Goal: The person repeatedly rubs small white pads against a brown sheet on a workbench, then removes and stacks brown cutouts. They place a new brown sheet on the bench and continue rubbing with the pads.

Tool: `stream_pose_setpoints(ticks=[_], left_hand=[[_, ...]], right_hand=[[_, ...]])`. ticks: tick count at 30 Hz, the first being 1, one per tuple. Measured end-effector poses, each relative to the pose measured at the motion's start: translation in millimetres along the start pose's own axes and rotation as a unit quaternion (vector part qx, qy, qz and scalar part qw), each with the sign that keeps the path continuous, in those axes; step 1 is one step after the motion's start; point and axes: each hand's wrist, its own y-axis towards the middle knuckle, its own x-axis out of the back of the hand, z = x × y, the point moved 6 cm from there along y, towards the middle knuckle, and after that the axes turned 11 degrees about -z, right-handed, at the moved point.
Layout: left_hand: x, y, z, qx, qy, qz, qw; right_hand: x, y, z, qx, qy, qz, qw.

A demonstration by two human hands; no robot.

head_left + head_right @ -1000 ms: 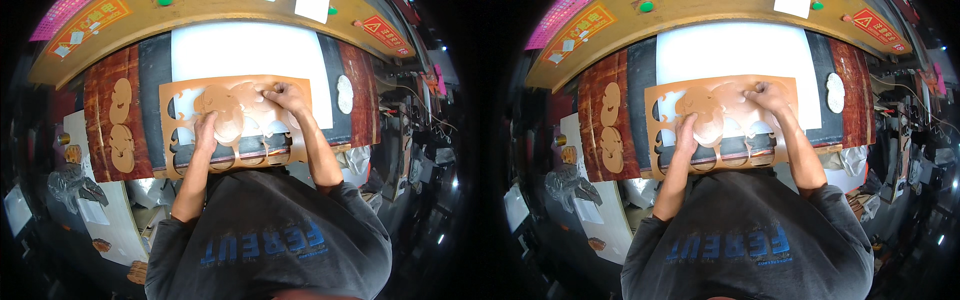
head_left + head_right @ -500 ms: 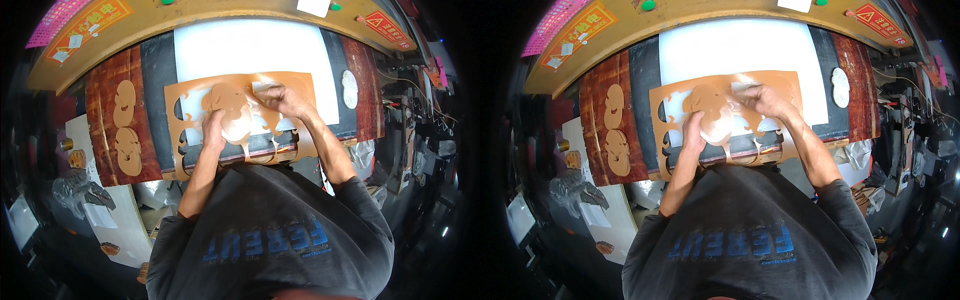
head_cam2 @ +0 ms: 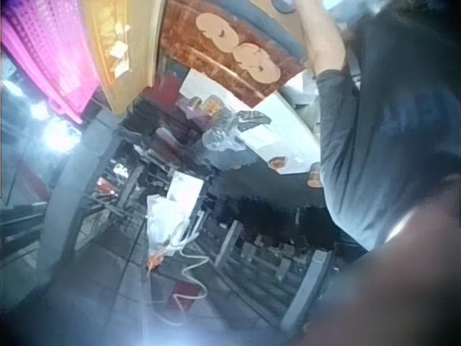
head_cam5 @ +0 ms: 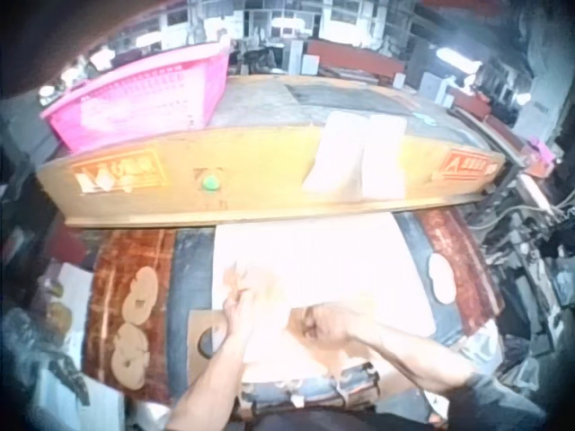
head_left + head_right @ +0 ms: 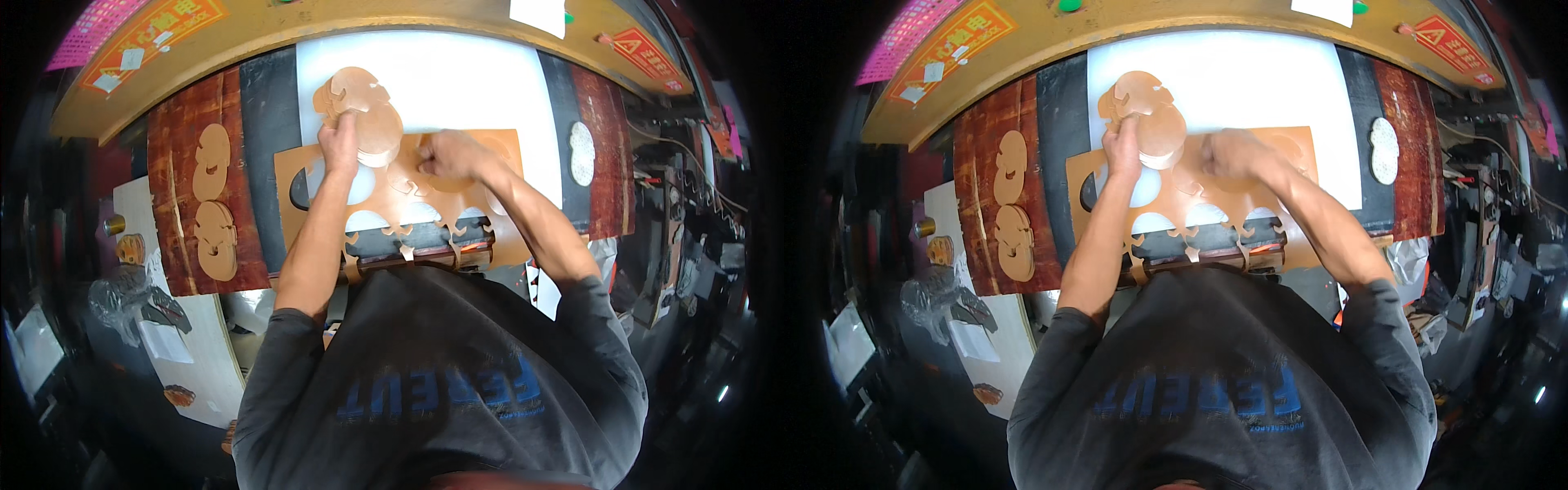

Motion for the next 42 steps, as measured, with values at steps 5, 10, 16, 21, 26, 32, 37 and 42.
stream_pose_setpoints(ticks=[5, 10, 16, 21, 26, 32, 37, 42], left_hand=[[-3, -7, -7, -0.097, 0.058, -0.016, 0.993], [-4, -3, 3, -0.071, 0.05, -0.036, 0.996], [-6, -4, -1, -0.016, 0.029, 0.036, 0.999], [-29, -72, 2, 0.116, -0.086, 0.182, 0.973], [-35, -133, 17, 0.178, -0.091, 0.204, 0.958], [-37, -140, 27, 0.21, -0.074, 0.243, 0.944], [-78, -139, 51, 0.222, -0.015, 0.299, 0.928], [-100, -153, 73, 0.27, -0.02, 0.315, 0.91]], right_hand=[[-1, -98, 28, 0.217, 0.012, -0.14, 0.966], [31, -133, 5, 0.111, 0.22, -0.277, 0.929], [77, -173, -55, -0.15, 0.53, -0.478, 0.684], [46, -123, -15, -0.231, 0.482, -0.384, 0.753], [19, -107, 24, -0.114, 0.148, -0.487, 0.853], [-3, -178, -99, -0.37, 0.094, -0.351, 0.855], [-9, -198, -125, -0.407, 0.085, -0.376, 0.828], [-26, -198, -141, -0.38, 0.527, -0.292, 0.702]])
